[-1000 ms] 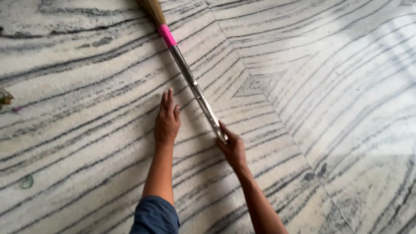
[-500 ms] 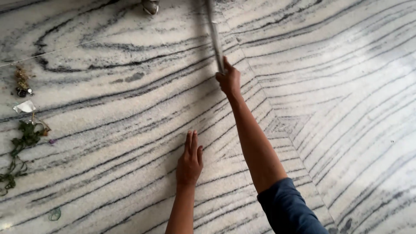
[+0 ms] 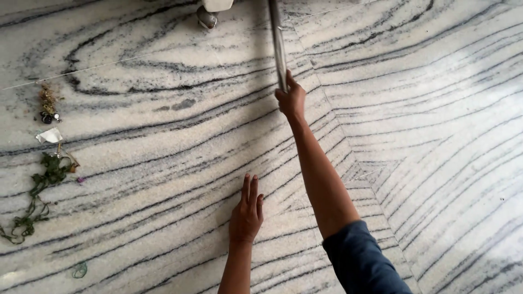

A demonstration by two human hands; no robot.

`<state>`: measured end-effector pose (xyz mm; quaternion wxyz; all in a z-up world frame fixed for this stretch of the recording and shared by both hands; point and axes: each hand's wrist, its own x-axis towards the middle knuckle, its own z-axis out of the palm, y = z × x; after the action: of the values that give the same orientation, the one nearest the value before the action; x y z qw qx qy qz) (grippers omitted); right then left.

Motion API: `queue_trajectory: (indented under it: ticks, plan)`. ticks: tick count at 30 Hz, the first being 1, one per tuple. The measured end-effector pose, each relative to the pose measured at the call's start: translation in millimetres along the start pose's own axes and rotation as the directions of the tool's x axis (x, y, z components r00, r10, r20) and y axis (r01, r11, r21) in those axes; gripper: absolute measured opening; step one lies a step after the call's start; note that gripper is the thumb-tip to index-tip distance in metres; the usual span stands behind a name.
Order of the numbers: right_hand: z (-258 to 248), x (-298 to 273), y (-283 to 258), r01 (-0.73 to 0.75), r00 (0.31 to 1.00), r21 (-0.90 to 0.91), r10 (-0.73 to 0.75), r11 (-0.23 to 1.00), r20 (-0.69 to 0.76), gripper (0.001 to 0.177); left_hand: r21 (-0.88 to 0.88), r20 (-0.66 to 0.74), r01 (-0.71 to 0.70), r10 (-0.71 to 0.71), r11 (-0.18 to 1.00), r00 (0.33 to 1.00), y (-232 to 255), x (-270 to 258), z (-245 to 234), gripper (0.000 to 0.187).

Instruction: The person sweeps a marble floor and a set of stairs using a hand broom, moving debris and hair into piles and eventually toward a collection point.

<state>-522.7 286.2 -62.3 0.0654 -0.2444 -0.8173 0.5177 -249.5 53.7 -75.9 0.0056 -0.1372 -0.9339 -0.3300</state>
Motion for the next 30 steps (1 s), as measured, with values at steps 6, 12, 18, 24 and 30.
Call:
queue_trajectory:
  ticks: [6,12,18,24,30]
  plan:
    - [-21,13,26,0.664,0.747,-0.252,-0.64,0.704,0.181,0.085,0.001,-0.091,-0.067,0.066,0.998,0.994,-2,-2,1,0.052]
    - [-117,-32,72,0.339,0.937,-0.28,-0.295,0.898,0.187,0.072,-0.04,-0.122,-0.071,0.066,0.997,0.99,-3,0,3,0.052]
    - [-83,-114,88,0.138,0.99,-0.369,-0.138,0.919,0.026,0.074,-0.043,-0.162,-0.099,0.091,0.994,0.983,-3,-4,6,0.051]
    - [-151,-247,118,0.337,0.941,-0.317,-0.307,0.887,0.14,0.07,-0.057,-0.163,-0.111,0.1,0.992,0.981,-4,-1,4,0.051]
    - [-130,-309,136,0.3,0.953,-0.276,-0.303,0.913,0.032,0.076,-0.141,-0.254,-0.191,0.151,0.971,0.955,-17,-1,21,0.053]
